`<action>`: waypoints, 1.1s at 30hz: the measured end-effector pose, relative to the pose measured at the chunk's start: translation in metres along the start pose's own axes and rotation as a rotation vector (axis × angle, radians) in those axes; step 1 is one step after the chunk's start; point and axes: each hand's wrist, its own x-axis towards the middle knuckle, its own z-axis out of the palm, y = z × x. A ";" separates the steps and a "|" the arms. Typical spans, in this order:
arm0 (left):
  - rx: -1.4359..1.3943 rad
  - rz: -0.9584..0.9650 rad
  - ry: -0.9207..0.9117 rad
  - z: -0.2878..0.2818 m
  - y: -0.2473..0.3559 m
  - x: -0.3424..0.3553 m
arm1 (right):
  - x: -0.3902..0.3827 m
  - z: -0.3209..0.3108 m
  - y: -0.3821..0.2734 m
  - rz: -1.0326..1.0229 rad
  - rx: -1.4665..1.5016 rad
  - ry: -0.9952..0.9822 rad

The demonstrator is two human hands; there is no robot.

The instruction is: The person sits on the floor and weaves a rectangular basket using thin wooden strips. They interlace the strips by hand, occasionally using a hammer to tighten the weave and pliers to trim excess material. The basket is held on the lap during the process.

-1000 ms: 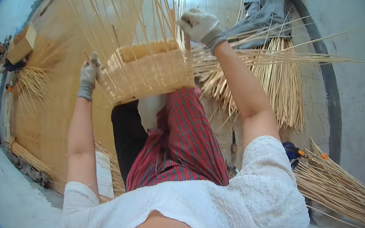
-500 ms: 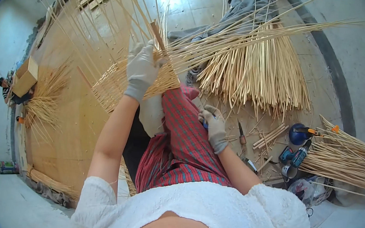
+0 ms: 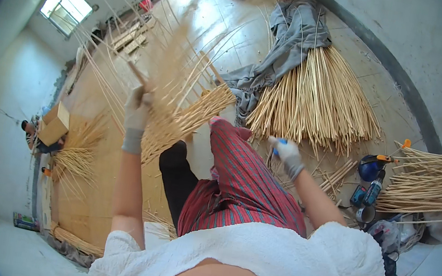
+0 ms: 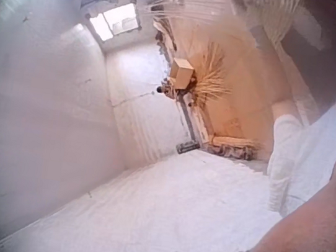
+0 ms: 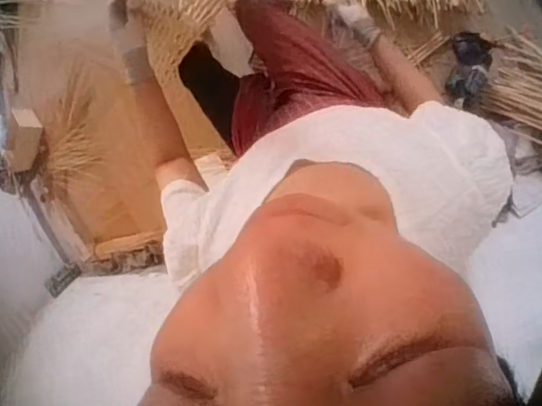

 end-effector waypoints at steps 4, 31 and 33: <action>-1.062 -0.264 -0.341 -0.148 -0.062 0.003 | 0.021 0.035 -0.091 -0.280 0.139 -0.161; -1.188 -0.726 0.081 -0.048 -0.211 -0.006 | 0.160 0.093 -0.157 -0.333 0.385 -0.491; -1.166 -0.806 0.126 -0.028 -0.192 -0.025 | 0.160 0.088 -0.156 -0.339 0.344 -0.493</action>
